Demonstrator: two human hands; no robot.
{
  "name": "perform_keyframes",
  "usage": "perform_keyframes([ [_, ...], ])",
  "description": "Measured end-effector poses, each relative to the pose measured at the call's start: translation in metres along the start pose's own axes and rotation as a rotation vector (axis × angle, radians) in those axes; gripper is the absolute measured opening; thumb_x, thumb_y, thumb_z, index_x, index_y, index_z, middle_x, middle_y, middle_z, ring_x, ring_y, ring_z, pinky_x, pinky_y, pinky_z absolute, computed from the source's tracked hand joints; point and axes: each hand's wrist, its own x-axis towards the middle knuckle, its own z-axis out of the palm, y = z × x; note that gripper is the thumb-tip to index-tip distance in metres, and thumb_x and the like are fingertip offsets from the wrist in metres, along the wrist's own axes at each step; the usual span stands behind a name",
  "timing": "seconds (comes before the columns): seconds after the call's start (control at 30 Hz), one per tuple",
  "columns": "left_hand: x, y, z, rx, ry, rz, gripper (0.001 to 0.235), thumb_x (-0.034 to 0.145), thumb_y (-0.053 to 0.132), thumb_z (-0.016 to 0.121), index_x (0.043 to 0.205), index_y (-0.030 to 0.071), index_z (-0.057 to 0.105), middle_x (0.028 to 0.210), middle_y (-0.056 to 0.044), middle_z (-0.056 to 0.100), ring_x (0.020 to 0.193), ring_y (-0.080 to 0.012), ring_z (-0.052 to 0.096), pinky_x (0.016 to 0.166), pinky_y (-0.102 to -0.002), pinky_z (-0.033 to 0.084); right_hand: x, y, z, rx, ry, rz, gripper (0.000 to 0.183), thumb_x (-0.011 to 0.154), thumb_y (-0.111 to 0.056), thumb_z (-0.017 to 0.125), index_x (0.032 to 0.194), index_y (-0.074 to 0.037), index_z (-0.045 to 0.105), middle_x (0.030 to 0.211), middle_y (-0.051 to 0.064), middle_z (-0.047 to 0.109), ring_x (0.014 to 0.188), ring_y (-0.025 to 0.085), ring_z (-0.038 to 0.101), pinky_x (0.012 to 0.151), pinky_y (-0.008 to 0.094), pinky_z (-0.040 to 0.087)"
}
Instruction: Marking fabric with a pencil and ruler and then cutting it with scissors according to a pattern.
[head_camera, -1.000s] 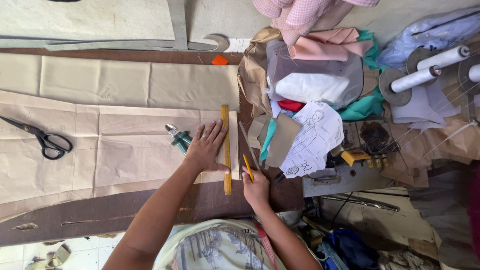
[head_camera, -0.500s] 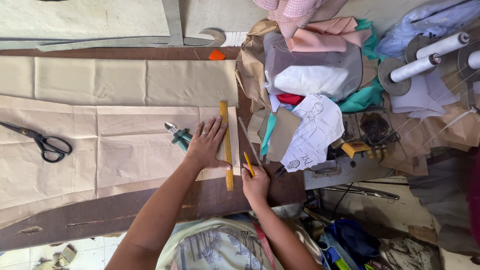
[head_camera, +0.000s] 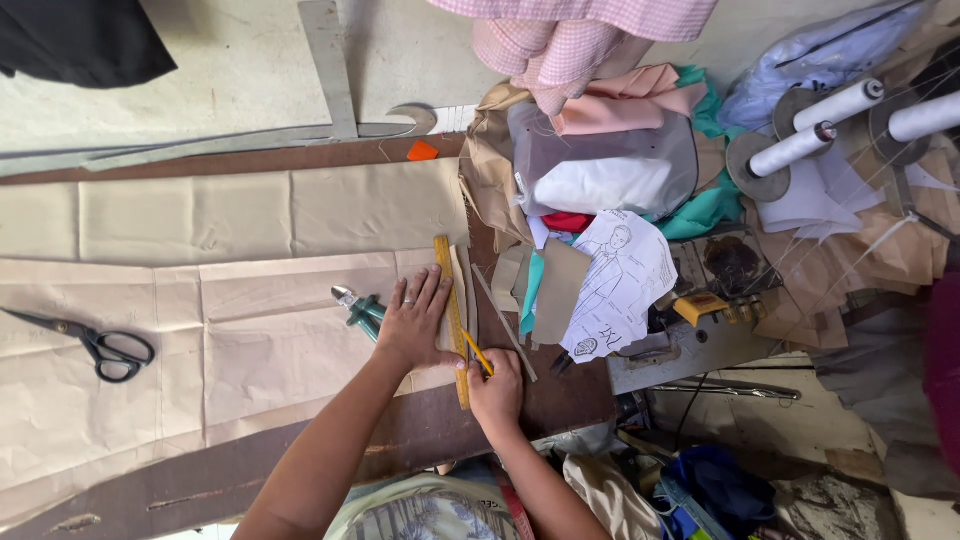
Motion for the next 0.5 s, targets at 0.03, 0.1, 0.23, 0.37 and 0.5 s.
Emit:
perform_keyframes([
  [0.03,0.000,0.000,-0.001,0.000,-0.003,-0.001,0.151,0.053,0.106,0.049,0.165,0.018,0.002,0.174,-0.007,-0.001,0.160,-0.0253,0.001,0.130,-0.048,0.004,-0.001,-0.003,0.000,0.049,-0.011,0.007,0.020,0.078,-0.027,0.079,0.096,-0.019,0.074,0.097,0.005,0.066,0.097,0.034,0.071,0.079,0.042,0.061],
  [0.1,-0.001,0.000,-0.002,0.004,-0.006,0.006,0.150,0.054,0.106,0.049,0.166,0.018,0.002,0.174,-0.008,-0.001,0.160,-0.0260,0.001,0.130,-0.049,0.004,-0.004,-0.014,-0.005,0.099,-0.016,0.019,0.023,0.079,-0.024,0.079,0.100,-0.017,0.073,0.095,0.009,0.067,0.099,0.036,0.071,0.079,0.042,0.061],
  [0.23,-0.002,0.002,-0.006,0.028,-0.008,0.003,0.149,0.054,0.104,0.052,0.165,0.018,0.003,0.173,-0.008,-0.001,0.159,-0.0265,0.002,0.130,-0.050,0.005,-0.007,-0.035,-0.023,0.135,-0.059,0.132,0.035,0.082,-0.018,0.078,0.116,-0.017,0.071,0.098,0.010,0.076,0.101,0.037,0.073,0.083,0.045,0.062],
  [0.37,0.004,0.002,-0.002,0.058,-0.006,0.031,0.145,0.067,0.102,0.052,0.164,0.010,-0.003,0.173,-0.011,-0.010,0.158,-0.0324,-0.005,0.125,-0.057,0.000,-0.006,-0.033,-0.026,-0.001,-0.175,0.162,0.037,0.087,-0.008,0.066,0.119,-0.027,0.073,0.111,-0.001,0.080,0.103,0.028,0.073,0.091,0.044,0.056],
  [0.5,0.001,0.006,-0.019,0.113,-0.059,0.034,0.144,0.071,0.098,0.055,0.164,0.008,-0.009,0.173,-0.013,-0.013,0.159,-0.0357,-0.006,0.125,-0.059,0.001,-0.009,-0.038,-0.026,-0.056,-0.126,0.025,0.029,0.083,-0.008,0.070,0.105,-0.025,0.078,0.105,-0.003,0.080,0.096,0.028,0.073,0.079,0.047,0.057],
])
